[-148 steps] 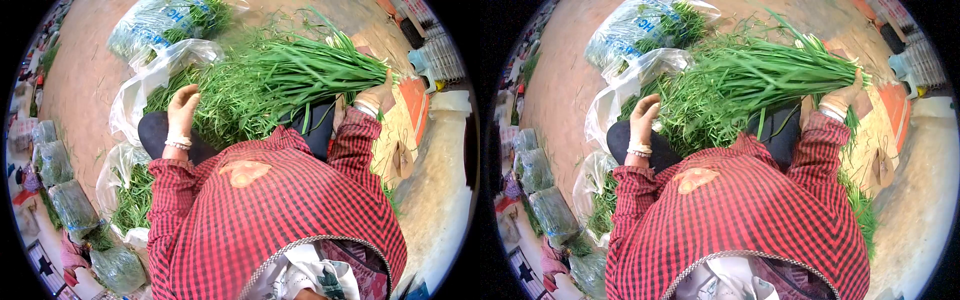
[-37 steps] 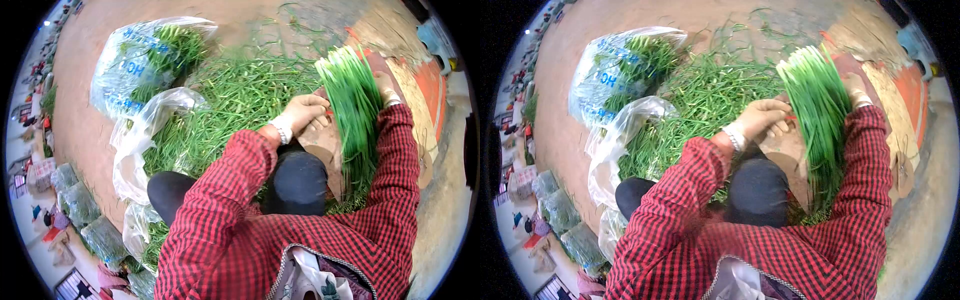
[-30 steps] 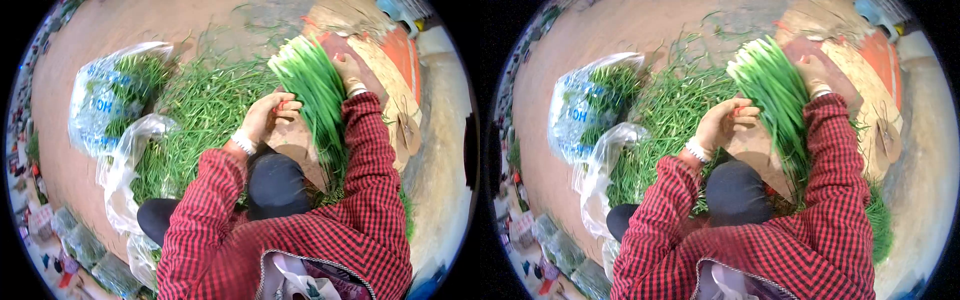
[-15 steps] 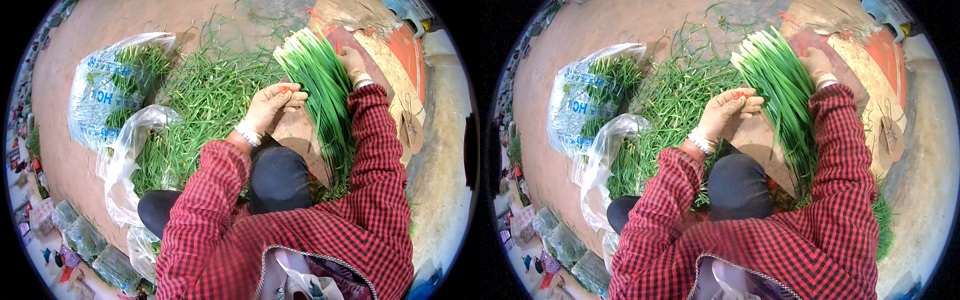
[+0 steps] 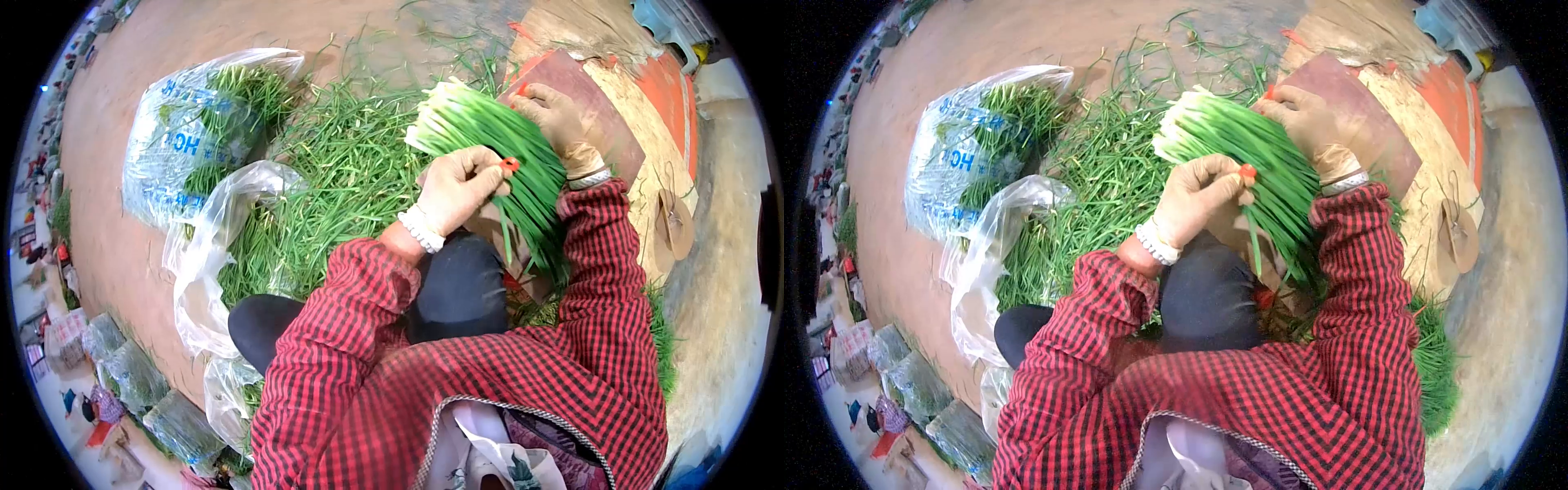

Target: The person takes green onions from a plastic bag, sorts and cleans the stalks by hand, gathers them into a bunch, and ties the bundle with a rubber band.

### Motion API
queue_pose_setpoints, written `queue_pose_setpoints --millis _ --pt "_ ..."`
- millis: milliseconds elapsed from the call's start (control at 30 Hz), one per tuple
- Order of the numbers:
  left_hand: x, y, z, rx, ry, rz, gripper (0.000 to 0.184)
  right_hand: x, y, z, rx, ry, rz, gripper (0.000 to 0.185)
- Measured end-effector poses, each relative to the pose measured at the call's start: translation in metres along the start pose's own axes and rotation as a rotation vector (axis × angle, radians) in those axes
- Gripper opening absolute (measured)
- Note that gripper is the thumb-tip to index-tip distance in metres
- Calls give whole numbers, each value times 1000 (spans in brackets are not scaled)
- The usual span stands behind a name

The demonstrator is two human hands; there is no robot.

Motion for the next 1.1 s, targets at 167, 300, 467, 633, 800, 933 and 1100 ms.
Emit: queue_pose_setpoints --millis 167,300,467,633,800,933,1100 --pt "19 21 -16 27 -85 83 10 -38 0 -17 -129 62 -287 25" --pt "25 32 -21 35 -104 103 12 -36 -11 -40 30 505 -136 28" --pt "21 22 -9 2 -194 115 13 -54 19 -29 100 616 73 25" --pt "-9 37 16 -57 46 6 10 -44 61 -55 232 501 137 18" --pt "19 21 -25 95 -392 38 18 -48 84 -9 164 394 352 20" --pt "24 44 9 1 -540 -53 27 -28 69 21 129 303 349 24" --pt "161 158 63 56 -800 69 43 -27 61 0 -40 455 69 33"
Point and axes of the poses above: each hand's wrist, its own y-axis away from the middle knuckle, its own x-axis out of the back of the hand, z = x × y, the point moved 10 cm from there along -y, towards the middle knuckle, and after that the axes turned 4 degrees about x, right-handed, at the moved point
